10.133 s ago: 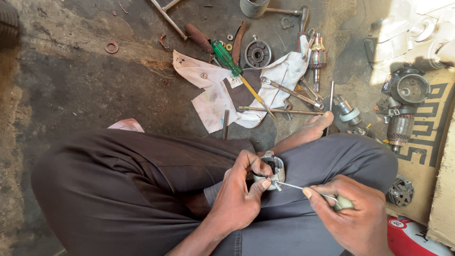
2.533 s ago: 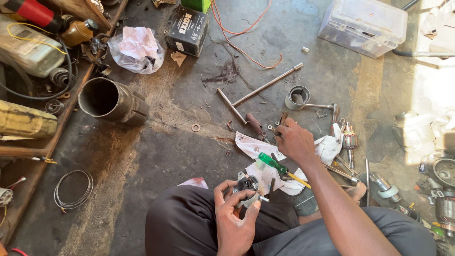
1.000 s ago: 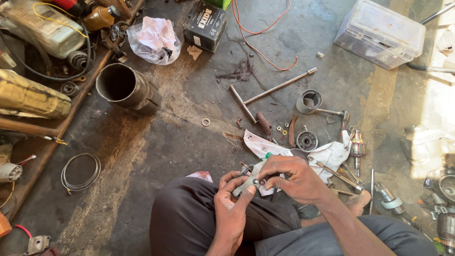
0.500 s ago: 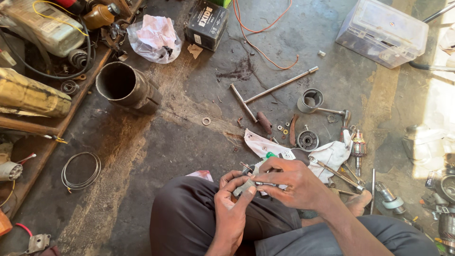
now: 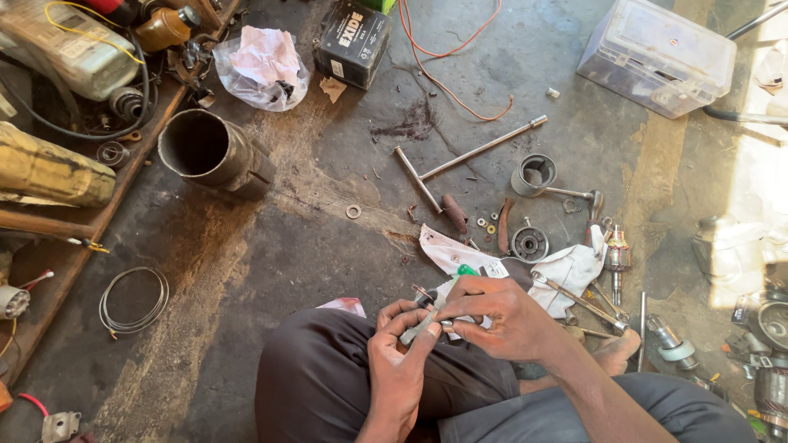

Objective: The person sits on the floor and uses a screwdriver to adjust internal components of a small cylindrical electrical part. They then use pliers to manipulate wires and a green-handled screwdriver to further adjust the assembly.

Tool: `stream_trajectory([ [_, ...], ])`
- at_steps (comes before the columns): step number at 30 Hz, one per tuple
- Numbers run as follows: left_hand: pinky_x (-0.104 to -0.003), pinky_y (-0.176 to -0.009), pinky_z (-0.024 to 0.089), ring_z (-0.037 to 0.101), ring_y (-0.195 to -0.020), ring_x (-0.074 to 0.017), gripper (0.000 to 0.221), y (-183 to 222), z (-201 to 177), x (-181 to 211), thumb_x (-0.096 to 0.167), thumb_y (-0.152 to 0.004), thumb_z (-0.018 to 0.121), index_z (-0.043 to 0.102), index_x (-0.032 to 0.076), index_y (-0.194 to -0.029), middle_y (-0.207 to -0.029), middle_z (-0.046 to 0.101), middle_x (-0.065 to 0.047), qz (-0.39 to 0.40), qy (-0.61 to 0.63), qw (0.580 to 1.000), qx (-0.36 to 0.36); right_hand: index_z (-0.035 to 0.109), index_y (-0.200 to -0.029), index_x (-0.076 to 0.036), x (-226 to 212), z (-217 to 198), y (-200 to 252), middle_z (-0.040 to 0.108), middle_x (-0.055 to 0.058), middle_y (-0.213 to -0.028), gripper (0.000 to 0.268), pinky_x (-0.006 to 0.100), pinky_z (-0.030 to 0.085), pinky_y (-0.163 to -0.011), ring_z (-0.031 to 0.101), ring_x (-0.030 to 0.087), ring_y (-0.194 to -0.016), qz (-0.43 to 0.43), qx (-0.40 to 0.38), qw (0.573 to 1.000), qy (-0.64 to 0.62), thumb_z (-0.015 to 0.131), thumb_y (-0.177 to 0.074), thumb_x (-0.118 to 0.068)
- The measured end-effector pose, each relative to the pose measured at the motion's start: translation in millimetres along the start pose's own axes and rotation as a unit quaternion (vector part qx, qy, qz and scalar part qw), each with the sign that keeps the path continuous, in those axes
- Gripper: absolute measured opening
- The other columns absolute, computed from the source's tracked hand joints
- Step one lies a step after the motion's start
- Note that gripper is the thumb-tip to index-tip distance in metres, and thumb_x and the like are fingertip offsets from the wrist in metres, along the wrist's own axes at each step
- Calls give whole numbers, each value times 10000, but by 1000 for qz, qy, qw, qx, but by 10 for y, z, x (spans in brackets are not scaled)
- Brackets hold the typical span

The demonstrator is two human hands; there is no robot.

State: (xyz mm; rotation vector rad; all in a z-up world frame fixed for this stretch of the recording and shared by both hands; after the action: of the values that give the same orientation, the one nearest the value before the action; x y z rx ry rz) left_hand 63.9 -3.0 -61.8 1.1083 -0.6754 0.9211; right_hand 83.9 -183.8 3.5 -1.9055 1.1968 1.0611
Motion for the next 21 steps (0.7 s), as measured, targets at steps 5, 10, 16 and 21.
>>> stream_trajectory([
  [5,-293,-949,470,564,-1140,-135,245,-23,40,7,82,-802,773,767,-83,-984,-1251,531,-58,-20,-1,1000,20,790,-1058,-95,296,-274,27,769,60,-950,228,334,559,-781,722,205,-866,-17,28,999,-10,819,-832,-104],
  [10,-274,-950,460,563,-1137,-127,242,-19,55,11,83,-795,776,771,-86,-967,-1253,531,-53,-26,-12,999,16,821,-1129,-203,1011,-766,92,607,132,-803,292,418,496,-717,630,303,-752,307,199,890,273,803,-838,-191],
  [16,-278,-923,467,574,-1092,-131,248,-20,45,24,83,-777,781,770,-86,-959,-1243,556,-66,-16,-29,999,17,797,-1084,-142,1310,-406,13,626,85,-1045,381,446,514,-822,607,312,-978,205,178,871,409,839,-719,-242],
  [21,-274,-917,480,587,-1075,-132,251,-16,54,15,95,-768,788,766,-82,-945,-1239,552,-62,-24,-40,999,16,792,-1057,-141,1386,-371,4,617,79,-1058,367,460,490,-861,590,307,-1026,236,195,860,408,848,-716,-263],
])
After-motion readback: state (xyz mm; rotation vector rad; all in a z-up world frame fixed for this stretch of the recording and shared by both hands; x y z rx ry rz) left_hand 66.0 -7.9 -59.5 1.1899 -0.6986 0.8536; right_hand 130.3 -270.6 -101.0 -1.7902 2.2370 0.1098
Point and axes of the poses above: each hand's wrist, its own y-axis away from the middle knuckle, its own z-axis out of the palm, x = y × z, the point moved 3 cm from there along -y, towards the middle knuckle
